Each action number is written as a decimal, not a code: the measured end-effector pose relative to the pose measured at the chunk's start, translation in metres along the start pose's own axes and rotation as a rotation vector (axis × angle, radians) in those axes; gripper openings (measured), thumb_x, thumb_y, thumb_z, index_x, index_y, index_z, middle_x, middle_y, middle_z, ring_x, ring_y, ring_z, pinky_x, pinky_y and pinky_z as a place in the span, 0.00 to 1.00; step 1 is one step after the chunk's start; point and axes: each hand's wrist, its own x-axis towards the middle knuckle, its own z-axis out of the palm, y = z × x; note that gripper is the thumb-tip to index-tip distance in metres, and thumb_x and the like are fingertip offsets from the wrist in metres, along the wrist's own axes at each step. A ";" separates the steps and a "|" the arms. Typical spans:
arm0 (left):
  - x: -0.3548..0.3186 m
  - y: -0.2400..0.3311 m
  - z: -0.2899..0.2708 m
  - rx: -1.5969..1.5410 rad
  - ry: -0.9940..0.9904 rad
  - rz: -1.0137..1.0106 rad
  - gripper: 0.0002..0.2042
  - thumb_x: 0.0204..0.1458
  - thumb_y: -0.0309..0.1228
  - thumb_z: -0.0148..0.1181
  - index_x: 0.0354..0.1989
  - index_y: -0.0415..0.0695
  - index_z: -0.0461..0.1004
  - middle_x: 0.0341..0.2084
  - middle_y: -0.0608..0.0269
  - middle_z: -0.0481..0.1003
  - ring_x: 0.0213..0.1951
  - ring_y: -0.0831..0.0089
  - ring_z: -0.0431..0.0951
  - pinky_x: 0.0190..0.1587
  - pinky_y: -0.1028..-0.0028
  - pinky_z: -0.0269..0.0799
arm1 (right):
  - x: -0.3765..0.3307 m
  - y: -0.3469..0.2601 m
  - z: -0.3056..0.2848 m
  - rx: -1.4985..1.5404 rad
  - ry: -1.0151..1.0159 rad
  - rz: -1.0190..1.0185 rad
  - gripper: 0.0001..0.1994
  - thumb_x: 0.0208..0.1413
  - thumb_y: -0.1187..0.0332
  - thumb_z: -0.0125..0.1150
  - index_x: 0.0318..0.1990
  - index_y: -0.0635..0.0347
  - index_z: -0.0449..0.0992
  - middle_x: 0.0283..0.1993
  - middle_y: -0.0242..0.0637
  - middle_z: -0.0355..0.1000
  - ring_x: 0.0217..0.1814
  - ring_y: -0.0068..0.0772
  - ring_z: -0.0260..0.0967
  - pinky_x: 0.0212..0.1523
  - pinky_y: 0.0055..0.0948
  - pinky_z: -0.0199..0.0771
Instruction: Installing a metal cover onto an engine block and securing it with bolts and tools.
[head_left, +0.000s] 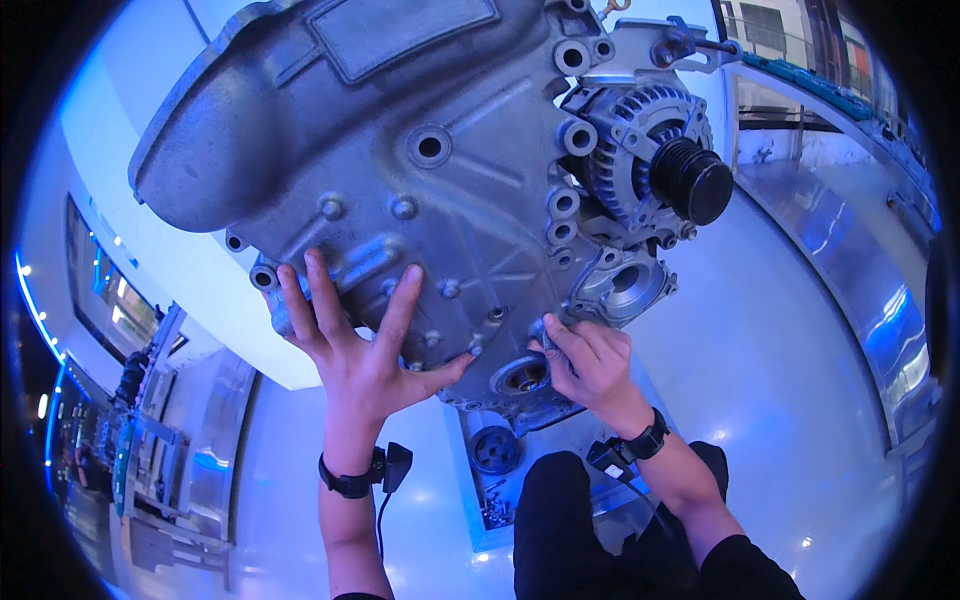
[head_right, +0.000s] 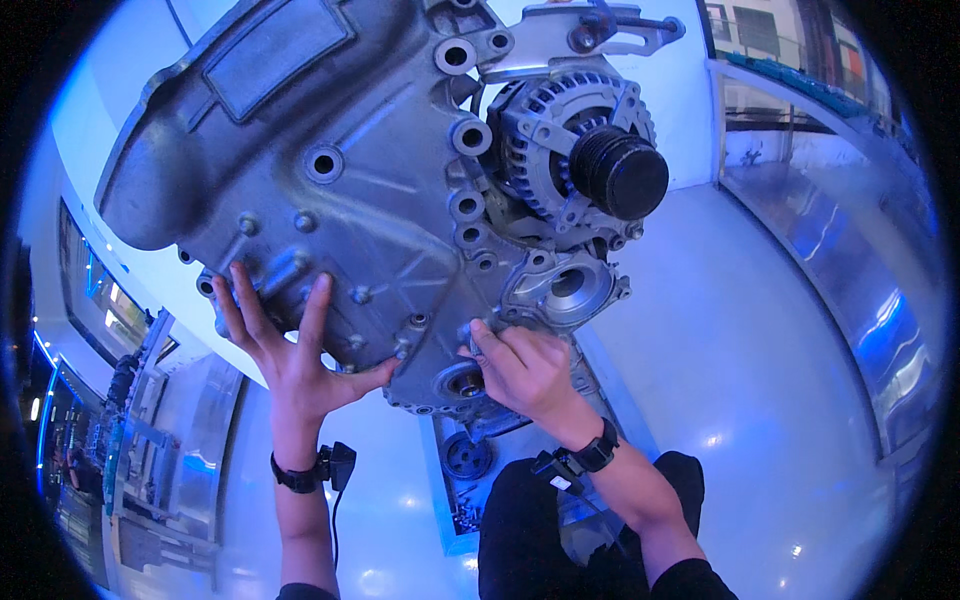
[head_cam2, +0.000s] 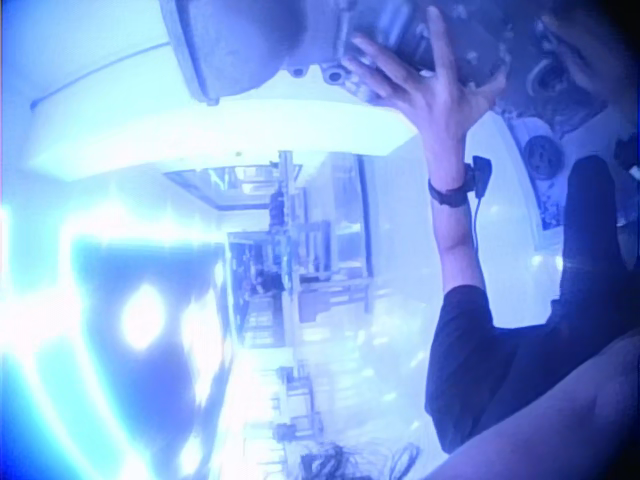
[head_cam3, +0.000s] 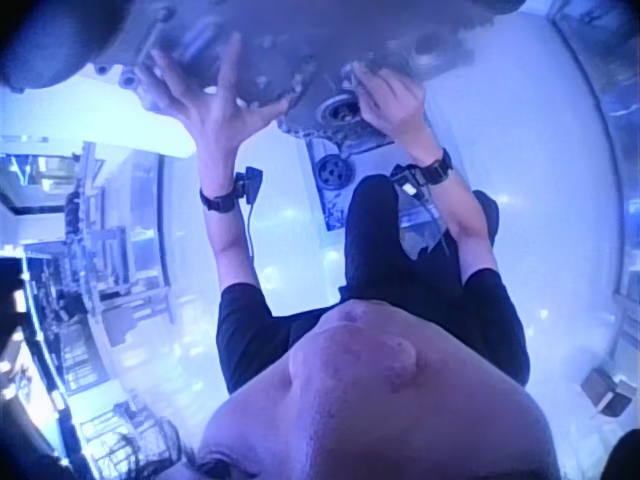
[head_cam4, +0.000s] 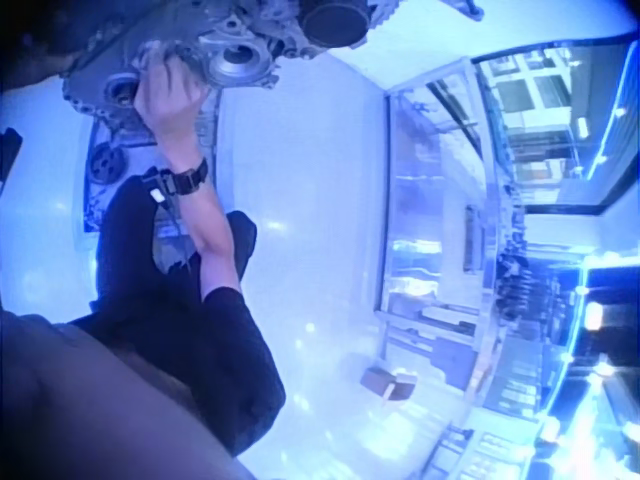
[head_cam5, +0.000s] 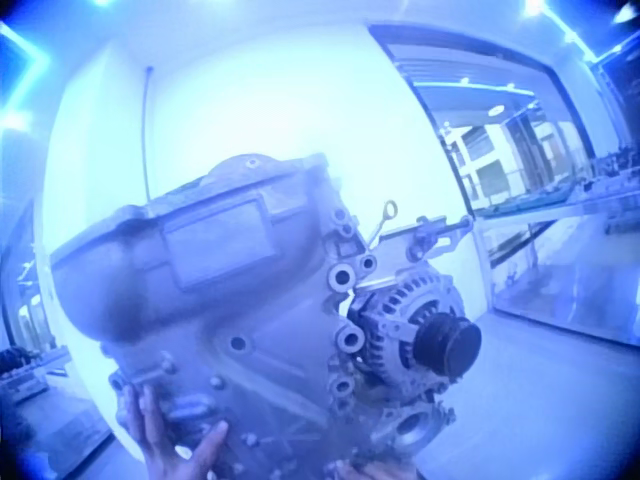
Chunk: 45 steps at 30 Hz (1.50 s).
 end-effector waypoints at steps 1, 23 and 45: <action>-0.001 0.000 -0.001 0.006 0.001 0.000 0.45 0.22 0.66 0.67 0.56 0.60 0.68 0.65 0.36 0.40 0.66 0.37 0.34 0.61 0.41 0.36 | -0.001 -0.001 -0.002 0.003 -0.020 0.010 0.19 0.36 0.74 0.69 0.41 0.63 0.75 0.18 0.30 0.61 0.16 0.29 0.62 0.15 0.28 0.61; -0.123 0.033 0.045 -1.046 0.258 -0.821 0.52 0.29 0.41 0.75 0.62 0.36 0.49 0.59 0.46 0.56 0.61 0.59 0.58 0.60 0.62 0.56 | -0.006 -0.008 0.010 -0.026 0.025 0.114 0.13 0.40 0.78 0.70 0.35 0.67 0.74 0.28 0.44 0.73 0.25 0.37 0.73 0.27 0.26 0.71; -0.111 0.050 0.068 -1.078 0.305 -1.020 0.43 0.18 0.44 0.78 0.48 0.35 0.69 0.40 0.47 0.73 0.42 0.52 0.74 0.45 0.63 0.70 | -0.005 -0.018 -0.001 -0.252 -0.005 0.122 0.14 0.48 0.71 0.67 0.39 0.70 0.73 0.28 0.35 0.69 0.29 0.24 0.63 0.29 0.21 0.61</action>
